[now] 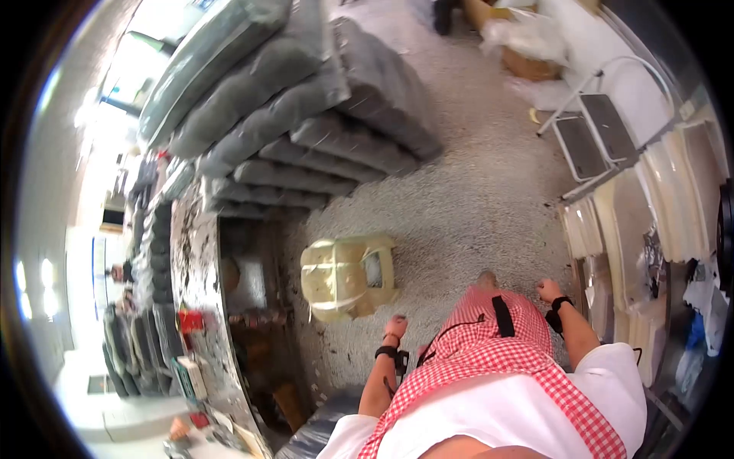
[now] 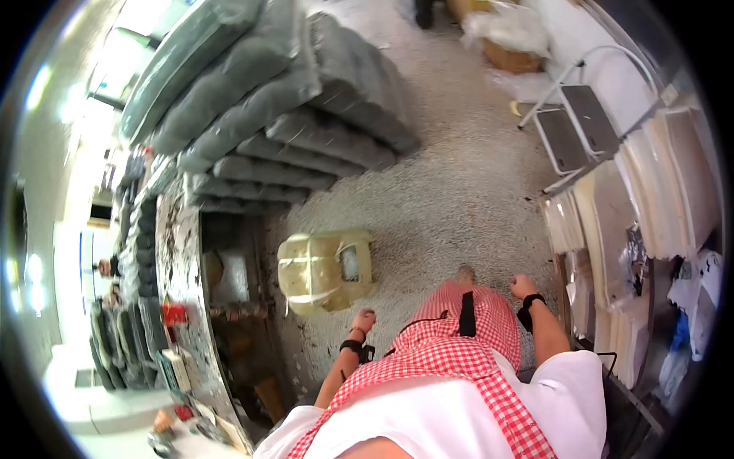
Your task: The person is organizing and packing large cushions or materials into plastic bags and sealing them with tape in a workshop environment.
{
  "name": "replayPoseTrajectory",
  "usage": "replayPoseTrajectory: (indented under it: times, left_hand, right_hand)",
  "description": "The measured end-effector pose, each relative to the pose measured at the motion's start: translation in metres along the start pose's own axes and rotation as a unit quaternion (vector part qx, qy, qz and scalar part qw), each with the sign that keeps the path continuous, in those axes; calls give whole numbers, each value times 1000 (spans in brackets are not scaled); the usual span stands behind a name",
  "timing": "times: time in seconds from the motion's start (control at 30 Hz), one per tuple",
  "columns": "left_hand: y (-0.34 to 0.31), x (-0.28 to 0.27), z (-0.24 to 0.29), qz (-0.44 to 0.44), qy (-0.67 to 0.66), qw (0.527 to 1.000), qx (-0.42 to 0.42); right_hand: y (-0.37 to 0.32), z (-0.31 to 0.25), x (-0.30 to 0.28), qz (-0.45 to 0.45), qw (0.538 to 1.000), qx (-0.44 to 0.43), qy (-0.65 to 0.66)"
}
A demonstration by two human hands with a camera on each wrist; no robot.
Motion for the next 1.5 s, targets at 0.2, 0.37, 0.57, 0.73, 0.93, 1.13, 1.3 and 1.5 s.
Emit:
replayPoseTrajectory:
  times: [0.2,0.37,0.57,0.73,0.93,1.13,1.3,1.5]
  left_hand:
    - [38,47,306,-96,-24,961,260]
    - [91,52,390,-169,7,930,327]
    - [335,46,228,-111,281,945,128]
    - [354,-2,382,-243,499,809,192]
    - [534,-71,616,-60,6,994,95]
    - [627,-114,906,-30,-41,976,213]
    - [730,-84,963,-45,20,991,127]
    - [779,-165,1090,-45,-66,996,50]
  right_hand:
    - [67,16,-78,-6,974,87,209]
    - [214,-78,-211,110,953,-43,280]
    - [346,-172,-344,117,960,-133,216]
    - [426,-93,-373,76,993,-45,74]
    - [499,3,-450,53,972,159,164]
    - [652,-27,-589,-22,962,224,154]
    - [852,-116,-718,19,975,89,204]
    - [1042,-303,-914,-2,984,-54,171]
Point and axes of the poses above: each hand's wrist, its own y-axis towards the middle knuckle, its own x-axis out of the palm, z = x × y, the point moved 7 cm from there along y, towards the middle knuckle, and after that the axes turned 9 degrees about -y, right-handed, at the moved point
